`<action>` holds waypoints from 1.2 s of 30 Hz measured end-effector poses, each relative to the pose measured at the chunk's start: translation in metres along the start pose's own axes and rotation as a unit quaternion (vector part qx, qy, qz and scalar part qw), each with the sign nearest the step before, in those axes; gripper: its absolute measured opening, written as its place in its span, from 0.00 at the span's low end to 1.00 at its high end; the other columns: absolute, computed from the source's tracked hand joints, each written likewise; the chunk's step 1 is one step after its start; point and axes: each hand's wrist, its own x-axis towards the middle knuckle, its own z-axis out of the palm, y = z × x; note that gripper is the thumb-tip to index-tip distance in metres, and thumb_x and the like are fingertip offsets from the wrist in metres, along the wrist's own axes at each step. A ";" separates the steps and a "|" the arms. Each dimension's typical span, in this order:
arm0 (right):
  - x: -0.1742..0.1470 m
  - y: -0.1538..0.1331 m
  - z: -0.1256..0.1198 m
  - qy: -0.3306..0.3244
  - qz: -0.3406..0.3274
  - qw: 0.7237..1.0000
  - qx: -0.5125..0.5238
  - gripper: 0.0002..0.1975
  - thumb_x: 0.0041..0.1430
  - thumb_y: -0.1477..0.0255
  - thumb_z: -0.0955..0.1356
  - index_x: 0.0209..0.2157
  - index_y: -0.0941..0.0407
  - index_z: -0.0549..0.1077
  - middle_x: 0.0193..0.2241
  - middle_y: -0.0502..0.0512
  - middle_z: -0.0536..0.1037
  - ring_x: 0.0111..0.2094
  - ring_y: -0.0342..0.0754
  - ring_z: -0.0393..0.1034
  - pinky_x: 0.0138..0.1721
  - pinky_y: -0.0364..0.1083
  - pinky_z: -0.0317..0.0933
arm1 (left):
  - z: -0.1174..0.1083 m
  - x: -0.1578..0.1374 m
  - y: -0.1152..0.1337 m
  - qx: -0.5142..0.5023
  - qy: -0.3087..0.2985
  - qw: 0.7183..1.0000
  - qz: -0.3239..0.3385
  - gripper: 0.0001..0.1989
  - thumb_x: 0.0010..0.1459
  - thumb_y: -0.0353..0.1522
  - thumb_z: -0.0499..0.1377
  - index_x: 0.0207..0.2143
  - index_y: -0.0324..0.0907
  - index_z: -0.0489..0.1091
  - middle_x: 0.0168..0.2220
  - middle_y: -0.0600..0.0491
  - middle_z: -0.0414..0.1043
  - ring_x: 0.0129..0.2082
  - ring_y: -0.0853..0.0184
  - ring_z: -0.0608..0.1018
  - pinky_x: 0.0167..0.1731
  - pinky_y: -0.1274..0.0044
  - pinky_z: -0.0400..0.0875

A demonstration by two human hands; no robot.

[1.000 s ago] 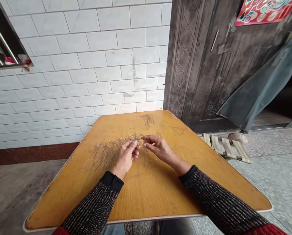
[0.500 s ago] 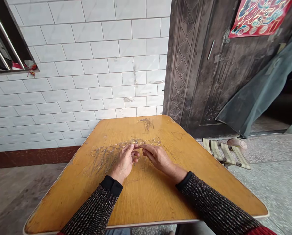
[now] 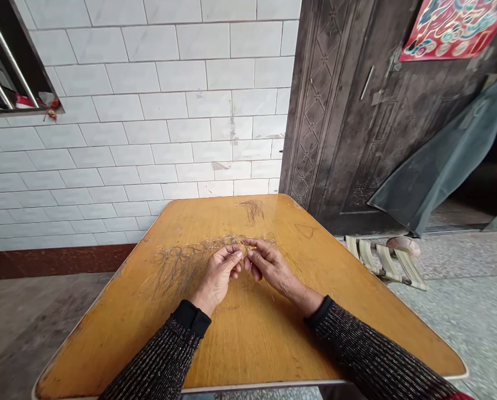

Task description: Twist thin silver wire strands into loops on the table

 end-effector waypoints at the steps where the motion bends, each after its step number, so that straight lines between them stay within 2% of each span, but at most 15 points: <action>1: 0.000 0.001 0.001 -0.002 0.004 1.000 -0.001 0.20 0.55 0.62 0.61 0.45 0.59 0.61 0.20 0.46 0.68 0.12 0.36 0.57 0.14 0.39 0.51 | 0.000 0.000 0.000 0.004 -0.007 1.000 0.003 0.11 0.46 0.35 0.62 0.30 0.39 0.66 0.20 0.58 0.66 0.19 0.77 0.65 0.18 0.84 0.53; 5: 0.000 0.005 0.003 0.013 0.014 1.000 -0.019 0.18 0.55 0.64 0.61 0.44 0.60 0.62 0.18 0.45 0.68 0.11 0.36 0.57 0.13 0.38 0.51 | 0.003 -0.002 0.002 0.004 -0.031 0.999 0.011 0.11 0.45 0.35 0.64 0.30 0.39 0.66 0.19 0.58 0.66 0.20 0.76 0.66 0.19 0.84 0.53; 10: 0.000 0.010 0.003 0.009 0.008 0.998 -0.059 0.15 0.55 0.70 0.60 0.45 0.59 0.63 0.18 0.45 0.68 0.11 0.36 0.58 0.13 0.37 0.53 | 0.006 -0.003 0.003 -0.026 0.005 1.000 0.007 0.13 0.45 0.37 0.64 0.31 0.39 0.66 0.23 0.57 0.66 0.20 0.76 0.67 0.18 0.84 0.54; 16: 0.003 0.013 0.004 0.016 0.005 0.997 -0.073 0.13 0.54 0.74 0.60 0.43 0.57 0.66 0.17 0.45 0.69 0.10 0.35 0.56 0.12 0.37 0.51 | 0.009 -0.004 0.004 0.026 0.016 0.999 0.023 0.19 0.39 0.34 0.66 0.35 0.40 0.66 0.28 0.56 0.68 0.20 0.76 0.67 0.19 0.83 0.56; 22: 0.004 0.013 0.003 0.040 0.003 0.995 -0.093 0.13 0.53 0.77 0.61 0.40 0.57 0.70 0.16 0.47 0.70 0.11 0.35 0.54 0.13 0.37 0.50 | 0.010 -0.001 -0.004 0.074 0.058 0.995 0.042 0.15 0.44 0.38 0.63 0.32 0.38 0.69 0.19 0.57 0.65 0.19 0.75 0.67 0.18 0.82 0.56; 26: 0.003 0.012 0.001 0.047 0.020 0.994 -0.095 0.14 0.53 0.76 0.60 0.41 0.57 0.71 0.16 0.47 0.70 0.11 0.36 0.54 0.14 0.37 0.51 | 0.007 -0.001 -0.005 0.091 0.083 0.991 0.048 0.15 0.45 0.38 0.62 0.34 0.38 0.71 0.30 0.51 0.69 0.25 0.72 0.69 0.20 0.83 0.60; 29: 0.005 0.010 -0.003 0.062 0.035 0.994 -0.088 0.14 0.53 0.75 0.60 0.40 0.59 0.70 0.15 0.47 0.70 0.11 0.36 0.55 0.13 0.37 0.51 | 0.004 -0.001 -0.004 0.093 0.079 0.991 0.048 0.15 0.47 0.39 0.61 0.35 0.38 0.70 0.36 0.48 0.69 0.29 0.71 0.70 0.21 0.83 0.62; 33: 0.009 0.006 -0.012 0.082 0.041 0.992 -0.085 0.12 0.51 0.74 0.60 0.36 0.59 0.71 0.14 0.45 0.69 0.10 0.36 0.54 0.12 0.37 0.50 | 0.000 0.000 0.000 0.073 0.072 0.993 0.058 0.14 0.48 0.39 0.60 0.34 0.40 0.69 0.39 0.48 0.69 0.33 0.70 0.71 0.23 0.83 0.65; 36: 0.011 0.003 -0.020 0.091 0.051 0.991 -0.088 0.10 0.49 0.76 0.61 0.33 0.59 0.71 0.13 0.44 0.68 0.09 0.35 0.54 0.11 0.36 0.49 | -0.004 0.002 0.002 0.074 0.076 0.992 0.068 0.14 0.49 0.40 0.59 0.34 0.40 0.67 0.35 0.49 0.70 0.32 0.69 0.72 0.24 0.82 0.66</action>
